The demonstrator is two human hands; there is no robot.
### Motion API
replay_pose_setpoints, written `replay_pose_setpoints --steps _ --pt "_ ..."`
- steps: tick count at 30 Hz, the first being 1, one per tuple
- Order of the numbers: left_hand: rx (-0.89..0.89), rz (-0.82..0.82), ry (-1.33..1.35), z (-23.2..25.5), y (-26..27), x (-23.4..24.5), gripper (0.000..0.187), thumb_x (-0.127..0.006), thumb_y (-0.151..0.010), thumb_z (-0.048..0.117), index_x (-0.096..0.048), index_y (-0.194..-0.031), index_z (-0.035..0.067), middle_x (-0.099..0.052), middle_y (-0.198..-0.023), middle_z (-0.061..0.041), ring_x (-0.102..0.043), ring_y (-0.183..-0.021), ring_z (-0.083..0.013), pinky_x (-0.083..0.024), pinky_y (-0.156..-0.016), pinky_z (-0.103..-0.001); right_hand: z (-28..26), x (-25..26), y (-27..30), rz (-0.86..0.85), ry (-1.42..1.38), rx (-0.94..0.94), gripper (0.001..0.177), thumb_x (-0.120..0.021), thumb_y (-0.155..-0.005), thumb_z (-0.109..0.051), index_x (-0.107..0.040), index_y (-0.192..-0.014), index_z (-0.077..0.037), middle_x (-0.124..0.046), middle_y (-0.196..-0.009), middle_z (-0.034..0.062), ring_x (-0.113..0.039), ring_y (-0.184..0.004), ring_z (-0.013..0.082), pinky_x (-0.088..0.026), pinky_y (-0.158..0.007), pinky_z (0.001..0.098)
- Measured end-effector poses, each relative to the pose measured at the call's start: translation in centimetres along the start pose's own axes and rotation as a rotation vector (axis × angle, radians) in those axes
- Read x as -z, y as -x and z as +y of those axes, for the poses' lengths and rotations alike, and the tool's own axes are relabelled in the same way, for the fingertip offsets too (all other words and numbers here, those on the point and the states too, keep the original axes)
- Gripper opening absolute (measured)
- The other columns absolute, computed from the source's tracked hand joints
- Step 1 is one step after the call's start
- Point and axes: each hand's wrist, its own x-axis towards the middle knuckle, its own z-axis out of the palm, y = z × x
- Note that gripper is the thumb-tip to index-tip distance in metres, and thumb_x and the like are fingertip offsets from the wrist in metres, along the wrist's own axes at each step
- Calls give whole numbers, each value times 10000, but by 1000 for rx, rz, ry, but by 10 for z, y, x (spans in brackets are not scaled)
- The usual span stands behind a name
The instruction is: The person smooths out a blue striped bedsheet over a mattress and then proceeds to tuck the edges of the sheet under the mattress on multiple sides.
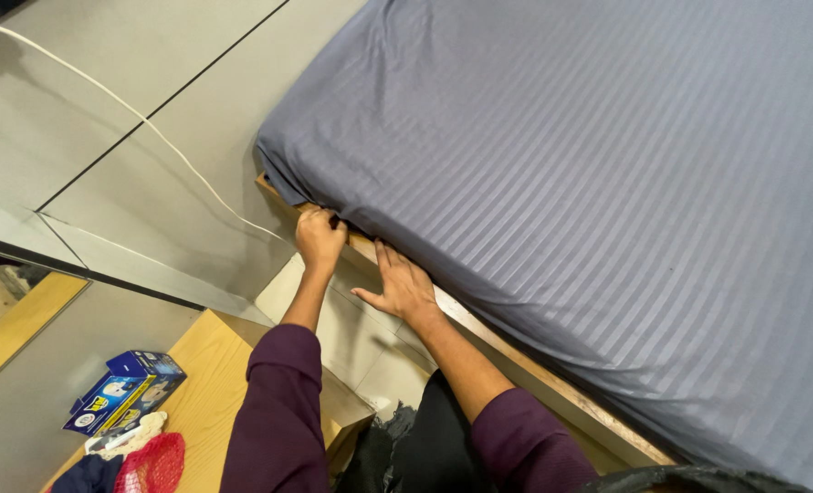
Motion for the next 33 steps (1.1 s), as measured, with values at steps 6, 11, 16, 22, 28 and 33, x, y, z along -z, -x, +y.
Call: replay_pose_setpoints --steps 6,11,16,22,28,33 --pt "-512 -149 -150 6 38 12 303 -593 -961 248 -756 -1079 21 -747 -1156 -139 -618 -1198 -290 -439 -1078 -491 0 6 5 -26 -77 13 1118 -555 -822 -768 -324 -1551 47 -423 -1540 251 -428 -1424 355 -359 -1161 427" --pt "-601 -194 -328 8 28 11 417 -500 -951 330 -728 -1181 67 -690 -1307 -108 -577 -1298 -282 -389 -1117 -555 3 3 6 13 -125 59 1071 -579 -829 -743 -362 -1527 40 -443 -1560 217 -421 -1451 348 -355 -1189 434" --pt "-410 -276 -488 24 36 8 388 -519 -928 399 -733 -1178 194 -624 -1394 -7 -482 -1368 -323 -386 -1065 -613 7 -3 4 26 -119 93 1094 -637 -803 -709 -355 -1526 62 -429 -1538 252 -408 -1445 360 -348 -1186 432" --pt "-84 -374 0 -16 11 14 392 -558 -930 352 -784 -1226 232 -772 -1215 -45 -714 -1206 -264 -568 -1056 -378 9 6 11 0 -96 105 1068 -640 -809 -694 -355 -1531 39 -405 -1572 227 -400 -1455 370 -360 -1173 443" --pt "381 74 678 -56 -57 17 873 -708 -905 550 -351 -1551 84 -412 -1595 -182 -443 -1437 -291 -363 -1176 -418 7 12 8 -88 -168 53 1074 -626 -815 -711 -331 -1554 9 -388 -1563 231 -401 -1433 372 -363 -1143 480" --pt "627 -82 1227 -38 -101 -5 1155 -712 -753 656 -166 -1627 136 -238 -1670 -85 -251 -1511 -268 -236 -1205 -464 8 14 7 -48 -214 71 1079 -626 -818 -724 -357 -1549 23 -401 -1559 258 -416 -1427 406 -389 -1142 484"
